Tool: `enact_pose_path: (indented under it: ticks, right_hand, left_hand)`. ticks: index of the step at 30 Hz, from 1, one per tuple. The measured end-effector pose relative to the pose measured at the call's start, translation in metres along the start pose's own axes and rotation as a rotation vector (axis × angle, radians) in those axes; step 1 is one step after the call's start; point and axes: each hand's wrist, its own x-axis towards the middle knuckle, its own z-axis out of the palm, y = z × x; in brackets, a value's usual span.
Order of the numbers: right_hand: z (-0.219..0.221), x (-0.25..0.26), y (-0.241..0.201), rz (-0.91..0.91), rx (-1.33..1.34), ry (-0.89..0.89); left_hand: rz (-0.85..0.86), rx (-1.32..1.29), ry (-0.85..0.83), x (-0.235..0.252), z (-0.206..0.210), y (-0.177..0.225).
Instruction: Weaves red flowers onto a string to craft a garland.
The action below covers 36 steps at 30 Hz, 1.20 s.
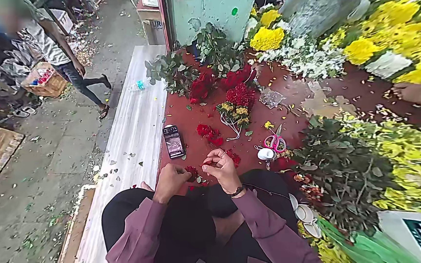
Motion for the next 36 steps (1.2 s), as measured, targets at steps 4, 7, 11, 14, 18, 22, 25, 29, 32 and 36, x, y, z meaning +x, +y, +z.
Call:
enact_pose_path:
  ticks: [4,7,11,14,18,22,25,29,32,36]
  right_hand:
    - [0.015,-0.017,-0.004,0.184,0.077,-0.033]
    - [0.017,-0.016,0.002,0.281,0.011,0.028]
    - [0.013,-0.01,0.011,0.322,-0.096,0.038]
    - [0.001,-0.007,0.013,0.332,-0.201,-0.036]
    - [-0.027,0.003,0.001,0.081,-0.61,-0.176]
    - [-0.031,0.004,0.018,-0.03,-1.037,-0.275]
    - [-0.041,0.007,0.018,-0.111,-0.776,-0.334]
    - [-0.042,0.001,-0.003,-0.091,-0.43,-0.571]
    - [-0.027,-0.01,-0.007,-0.137,-0.406,-0.68]
    - [-0.023,0.005,-0.003,-0.091,-0.196,-0.537]
  left_hand:
    - [0.083,-0.233,-0.071,-0.002,0.003,-0.001]
    - [0.134,-0.295,-0.141,-0.005,0.003,0.004]
    - [0.192,-0.274,-0.118,-0.005,0.003,0.004]
    - [0.191,-0.318,-0.125,-0.004,0.001,0.003]
    - [0.154,-0.313,-0.121,-0.002,-0.002,0.0]
    - [0.136,-0.306,-0.136,0.0,-0.005,-0.002]
    - [0.081,-0.348,-0.082,0.0,-0.006,-0.006]
    - [-0.024,-0.371,0.082,0.003,-0.006,-0.009]
    - [-0.041,-0.078,0.063,0.002,-0.004,-0.006]
    - [0.402,-0.052,-0.577,-0.012,-0.014,0.006]
